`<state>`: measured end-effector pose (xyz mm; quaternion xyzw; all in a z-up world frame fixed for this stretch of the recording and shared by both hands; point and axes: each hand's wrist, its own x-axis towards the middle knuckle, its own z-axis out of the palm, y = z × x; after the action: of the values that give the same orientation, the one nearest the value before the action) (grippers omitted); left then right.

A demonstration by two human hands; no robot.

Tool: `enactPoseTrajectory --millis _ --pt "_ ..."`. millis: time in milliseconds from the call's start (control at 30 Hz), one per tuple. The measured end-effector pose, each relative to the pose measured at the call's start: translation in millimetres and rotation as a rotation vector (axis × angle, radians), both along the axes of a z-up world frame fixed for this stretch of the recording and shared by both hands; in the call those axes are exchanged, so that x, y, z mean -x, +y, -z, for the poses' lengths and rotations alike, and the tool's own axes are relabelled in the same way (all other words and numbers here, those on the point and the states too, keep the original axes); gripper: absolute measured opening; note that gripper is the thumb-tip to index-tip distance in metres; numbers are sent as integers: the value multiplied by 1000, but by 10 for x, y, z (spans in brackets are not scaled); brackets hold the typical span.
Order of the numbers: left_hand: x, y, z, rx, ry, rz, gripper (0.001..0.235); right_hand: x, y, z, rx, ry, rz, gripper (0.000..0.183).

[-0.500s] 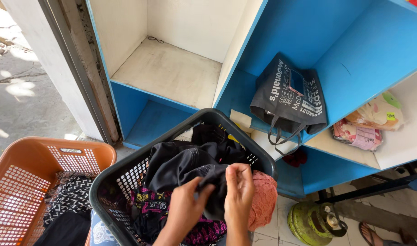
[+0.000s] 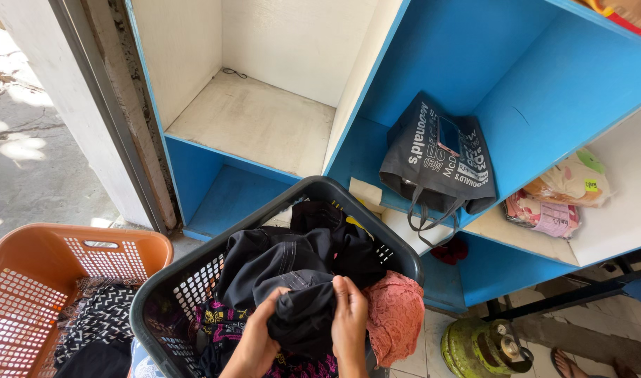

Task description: The person sits on the floor and folds a black garment by hand, smoothing and aligning the fabric before placing it into a black laundry basket. The person continues to handle and fold additional dark-colored clothing items from the basket.

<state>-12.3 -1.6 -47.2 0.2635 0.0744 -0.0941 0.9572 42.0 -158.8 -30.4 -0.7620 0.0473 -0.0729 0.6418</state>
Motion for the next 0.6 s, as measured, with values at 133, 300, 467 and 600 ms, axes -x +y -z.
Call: enactPoseTrajectory --millis 133,300,467,600 --pt "132 103 -18 -587 4 -54 38 -44 -36 -67 -506 6 29 35" --pt "23 -75 309 -694 -25 -100 54 -8 96 -37 -377 -87 121 32" --pt "174 230 299 422 372 77 52 112 94 227 246 -203 70 38" --pt "261 141 241 638 42 -13 55 16 64 444 183 -102 -7 38"
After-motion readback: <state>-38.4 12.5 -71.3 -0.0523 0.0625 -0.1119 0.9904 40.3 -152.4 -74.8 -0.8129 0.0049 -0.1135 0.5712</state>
